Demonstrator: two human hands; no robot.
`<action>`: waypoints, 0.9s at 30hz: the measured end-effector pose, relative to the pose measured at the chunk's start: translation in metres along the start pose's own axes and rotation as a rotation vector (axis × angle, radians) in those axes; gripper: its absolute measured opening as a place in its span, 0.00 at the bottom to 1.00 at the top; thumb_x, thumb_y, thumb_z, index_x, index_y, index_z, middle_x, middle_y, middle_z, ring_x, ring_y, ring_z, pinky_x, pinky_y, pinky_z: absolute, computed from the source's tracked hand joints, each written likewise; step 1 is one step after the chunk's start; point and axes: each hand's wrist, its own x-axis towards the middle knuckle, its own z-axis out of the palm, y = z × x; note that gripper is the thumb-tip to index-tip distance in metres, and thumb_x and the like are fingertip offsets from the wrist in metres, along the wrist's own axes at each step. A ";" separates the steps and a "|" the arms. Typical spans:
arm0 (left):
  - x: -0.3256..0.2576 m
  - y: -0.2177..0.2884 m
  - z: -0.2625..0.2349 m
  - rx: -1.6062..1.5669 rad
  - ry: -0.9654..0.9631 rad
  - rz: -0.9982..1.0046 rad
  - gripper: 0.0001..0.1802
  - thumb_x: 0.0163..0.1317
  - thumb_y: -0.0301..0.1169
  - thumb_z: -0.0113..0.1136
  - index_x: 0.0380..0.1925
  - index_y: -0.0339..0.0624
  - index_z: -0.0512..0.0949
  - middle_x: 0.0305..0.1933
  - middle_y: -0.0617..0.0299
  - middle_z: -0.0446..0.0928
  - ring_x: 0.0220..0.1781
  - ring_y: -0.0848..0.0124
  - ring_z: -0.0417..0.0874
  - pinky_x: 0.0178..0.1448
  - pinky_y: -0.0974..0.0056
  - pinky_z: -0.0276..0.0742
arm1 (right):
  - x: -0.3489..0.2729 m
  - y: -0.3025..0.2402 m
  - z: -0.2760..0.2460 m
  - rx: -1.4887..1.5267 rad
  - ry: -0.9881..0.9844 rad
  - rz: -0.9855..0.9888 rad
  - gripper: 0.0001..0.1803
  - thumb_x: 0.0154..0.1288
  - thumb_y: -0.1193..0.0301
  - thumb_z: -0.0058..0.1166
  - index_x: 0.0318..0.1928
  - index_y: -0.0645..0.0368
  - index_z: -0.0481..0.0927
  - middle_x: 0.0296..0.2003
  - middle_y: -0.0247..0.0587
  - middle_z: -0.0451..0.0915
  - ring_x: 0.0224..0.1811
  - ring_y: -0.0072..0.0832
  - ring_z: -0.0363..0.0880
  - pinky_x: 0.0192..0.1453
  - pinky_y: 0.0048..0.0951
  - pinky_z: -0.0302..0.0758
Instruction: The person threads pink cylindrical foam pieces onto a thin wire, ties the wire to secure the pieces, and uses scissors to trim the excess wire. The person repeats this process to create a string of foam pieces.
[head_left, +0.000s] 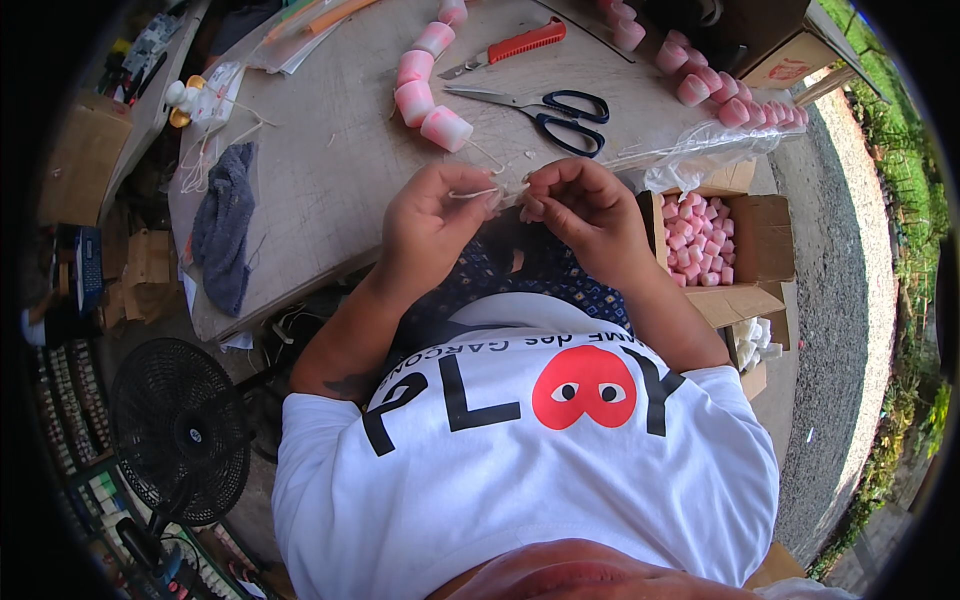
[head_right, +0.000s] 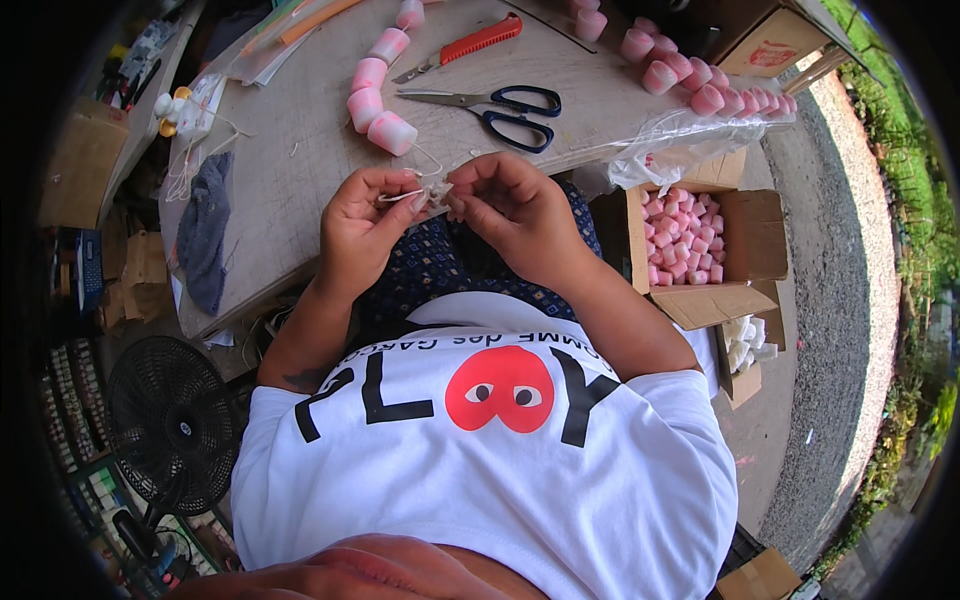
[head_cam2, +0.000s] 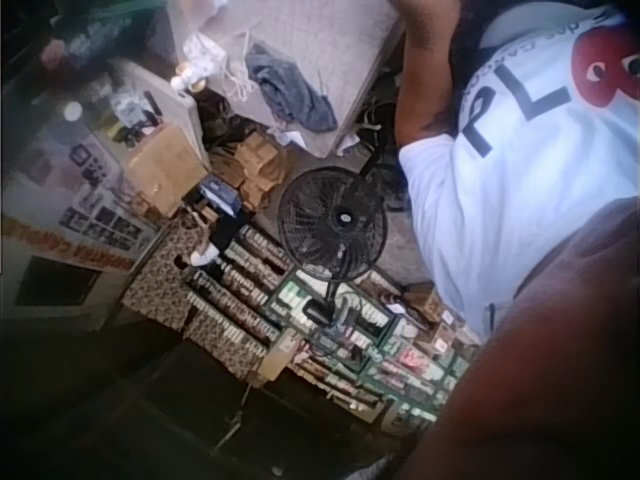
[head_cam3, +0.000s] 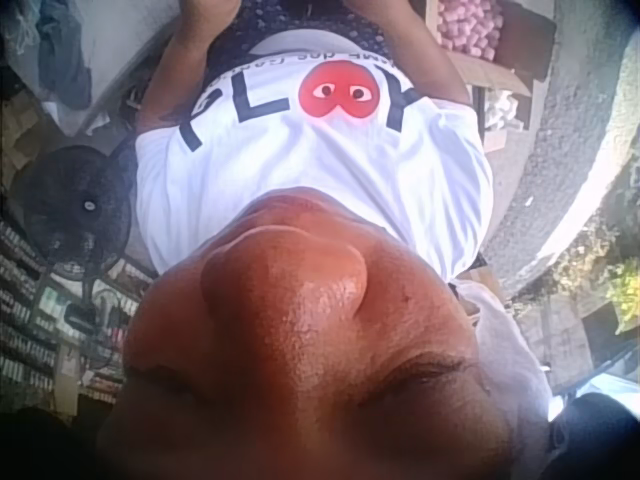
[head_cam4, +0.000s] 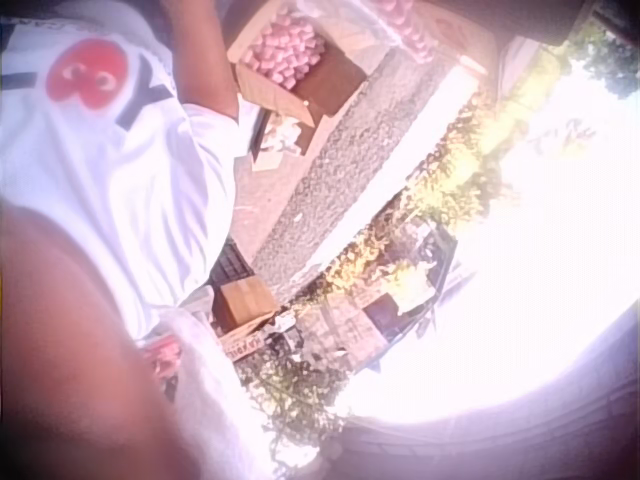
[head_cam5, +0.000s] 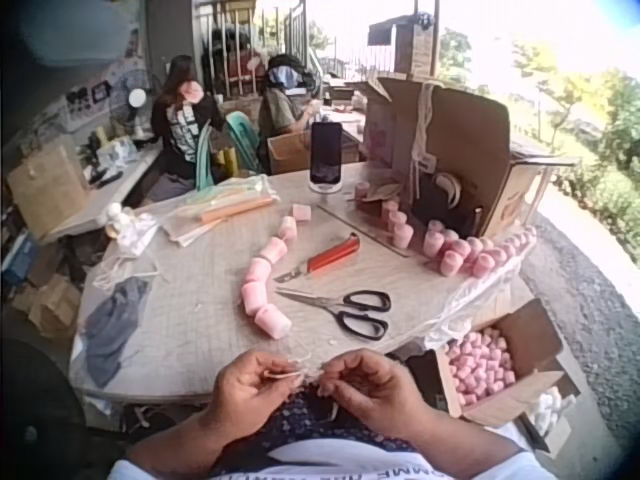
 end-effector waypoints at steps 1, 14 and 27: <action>0.000 0.000 0.002 -0.016 0.026 0.003 0.14 0.63 0.16 0.54 0.49 0.33 0.70 0.43 0.56 0.79 0.45 0.73 0.81 0.51 0.69 0.79 | -0.001 0.000 0.003 -0.019 0.002 -0.026 0.11 0.65 0.83 0.51 0.48 0.66 0.71 0.41 0.35 0.76 0.43 0.19 0.77 0.50 0.21 0.75; 0.002 0.003 0.008 0.586 0.102 0.446 0.15 0.55 0.18 0.63 0.43 0.36 0.75 0.39 0.54 0.81 0.38 0.63 0.85 0.42 0.65 0.79 | 0.004 -0.005 0.007 0.085 0.051 0.076 0.12 0.63 0.83 0.54 0.46 0.65 0.70 0.38 0.34 0.74 0.38 0.18 0.76 0.45 0.20 0.74; 0.004 0.004 0.010 0.728 0.097 0.584 0.17 0.52 0.18 0.64 0.43 0.39 0.75 0.37 0.53 0.80 0.37 0.58 0.83 0.41 0.62 0.78 | 0.005 -0.001 0.011 -0.111 0.078 -0.008 0.12 0.61 0.82 0.55 0.45 0.65 0.70 0.38 0.35 0.76 0.40 0.18 0.77 0.47 0.21 0.75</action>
